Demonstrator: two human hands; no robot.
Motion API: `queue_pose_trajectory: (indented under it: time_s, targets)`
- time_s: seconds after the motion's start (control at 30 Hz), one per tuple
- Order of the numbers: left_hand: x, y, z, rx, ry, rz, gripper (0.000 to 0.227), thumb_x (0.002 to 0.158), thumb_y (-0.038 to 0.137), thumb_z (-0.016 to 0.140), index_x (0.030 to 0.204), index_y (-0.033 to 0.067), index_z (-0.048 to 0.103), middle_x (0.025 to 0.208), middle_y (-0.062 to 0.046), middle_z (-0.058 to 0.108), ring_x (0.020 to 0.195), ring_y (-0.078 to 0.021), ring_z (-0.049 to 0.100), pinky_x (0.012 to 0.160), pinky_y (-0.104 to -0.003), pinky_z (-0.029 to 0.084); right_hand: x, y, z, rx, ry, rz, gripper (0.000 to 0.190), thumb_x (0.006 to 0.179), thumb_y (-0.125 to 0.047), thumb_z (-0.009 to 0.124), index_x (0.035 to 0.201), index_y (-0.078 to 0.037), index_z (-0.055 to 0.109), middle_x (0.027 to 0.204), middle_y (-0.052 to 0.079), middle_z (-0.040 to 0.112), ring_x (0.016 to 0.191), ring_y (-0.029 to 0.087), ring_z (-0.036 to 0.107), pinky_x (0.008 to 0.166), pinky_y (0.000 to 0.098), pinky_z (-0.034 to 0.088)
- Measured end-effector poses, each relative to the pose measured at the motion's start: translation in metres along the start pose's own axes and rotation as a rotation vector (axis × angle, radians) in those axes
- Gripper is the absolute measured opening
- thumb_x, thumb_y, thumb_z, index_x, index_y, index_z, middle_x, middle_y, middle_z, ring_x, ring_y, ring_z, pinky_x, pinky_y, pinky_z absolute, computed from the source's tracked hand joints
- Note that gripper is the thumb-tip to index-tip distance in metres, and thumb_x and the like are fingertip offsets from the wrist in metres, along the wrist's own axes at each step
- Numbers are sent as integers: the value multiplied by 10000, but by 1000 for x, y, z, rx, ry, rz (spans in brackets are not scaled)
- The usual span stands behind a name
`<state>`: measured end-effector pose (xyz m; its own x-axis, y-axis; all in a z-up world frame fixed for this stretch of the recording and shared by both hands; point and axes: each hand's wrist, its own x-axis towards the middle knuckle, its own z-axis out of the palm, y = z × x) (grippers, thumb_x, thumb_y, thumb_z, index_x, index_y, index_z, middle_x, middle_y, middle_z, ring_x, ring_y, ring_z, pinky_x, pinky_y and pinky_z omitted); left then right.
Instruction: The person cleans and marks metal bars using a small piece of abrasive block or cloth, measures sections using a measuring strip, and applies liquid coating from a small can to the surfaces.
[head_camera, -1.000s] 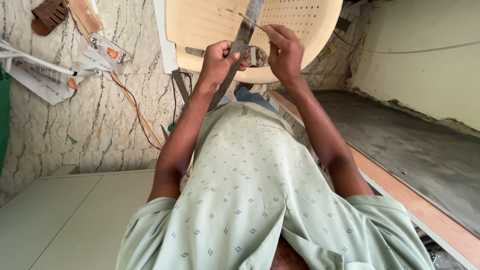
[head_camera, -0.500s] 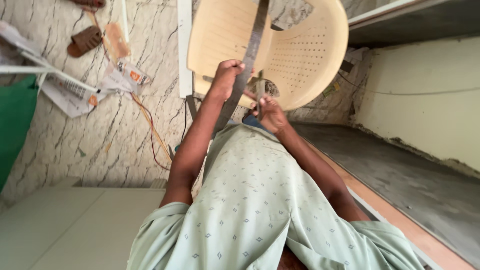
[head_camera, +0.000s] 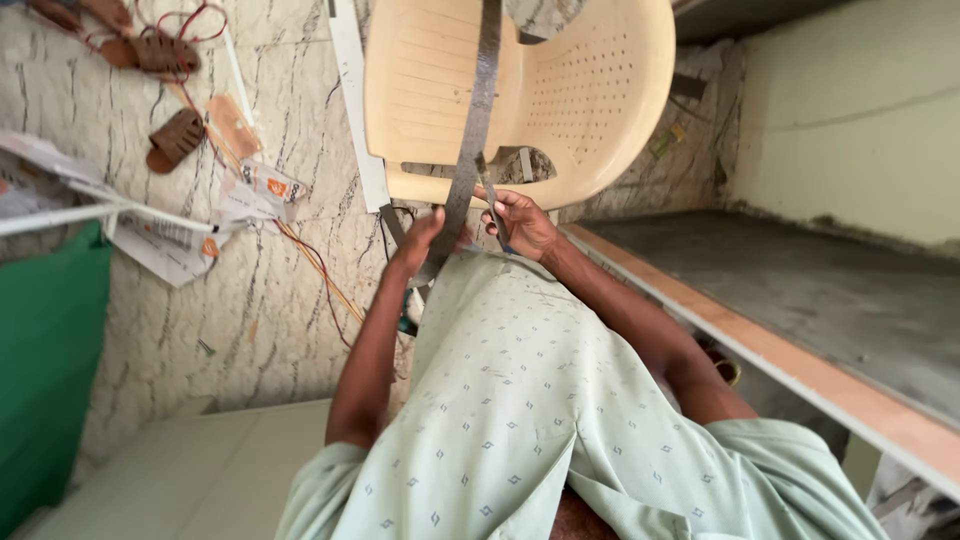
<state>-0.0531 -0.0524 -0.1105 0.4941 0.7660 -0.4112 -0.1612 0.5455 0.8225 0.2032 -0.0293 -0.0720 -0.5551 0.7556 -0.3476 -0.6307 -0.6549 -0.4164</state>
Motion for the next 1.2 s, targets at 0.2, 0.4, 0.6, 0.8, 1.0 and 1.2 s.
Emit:
queue_pose_trajectory:
  time_s: [0.2, 0.4, 0.6, 0.8, 1.0, 1.2]
  targets:
    - [-34, -28, 9, -80, 172, 38, 541, 1061, 480, 517, 1093, -44, 651, 814, -148, 718, 682, -188, 705, 629, -303, 581, -6, 15, 1, -76, 197, -109, 326, 1001, -64, 638, 1317, 13, 639, 1397, 100, 641, 976, 152, 665, 790, 303, 563]
    - [-52, -36, -3, -164, 230, -30, 495, 1069, 459, 498, 1042, -26, 592, 802, -148, 701, 617, -211, 690, 559, -324, 569, -74, 16, -12, -94, 443, -289, 336, 988, -38, 659, 1321, -13, 620, 1134, 82, 663, 939, 174, 669, 781, 320, 572]
    - [-57, -42, -8, -54, 367, -173, 443, 1043, 423, 522, 1008, -13, 591, 800, -158, 708, 633, -264, 726, 560, -386, 610, -176, 4, -1, 27, 700, -332, 484, 973, -151, 646, 1433, -99, 504, 1104, 92, 692, 742, 166, 640, 582, 290, 518]
    - [-61, -41, -24, 25, 360, -115, 436, 1055, 434, 575, 1023, 1, 541, 845, -188, 687, 673, -310, 711, 591, -436, 624, -311, 57, 3, -345, 870, -400, 461, 987, -4, 580, 1438, 59, 510, 1152, 151, 744, 774, 154, 669, 637, 283, 561]
    - [-64, -36, -17, 106, 385, -97, 465, 1101, 435, 535, 1051, -28, 540, 879, -213, 687, 681, -326, 687, 604, -434, 600, -486, 135, -54, -475, 1444, -666, 169, 1066, 9, 554, 1136, 29, 707, 995, 137, 766, 716, 195, 785, 510, 278, 643]
    - [-61, -23, 1, 171, 405, -41, 458, 1127, 410, 526, 1043, -41, 541, 883, -226, 674, 680, -326, 675, 622, -435, 594, -587, 140, -194, -1366, 2105, -573, 135, 793, 12, 789, 907, -53, 823, 857, 184, 758, 664, 292, 732, 629, 413, 586]
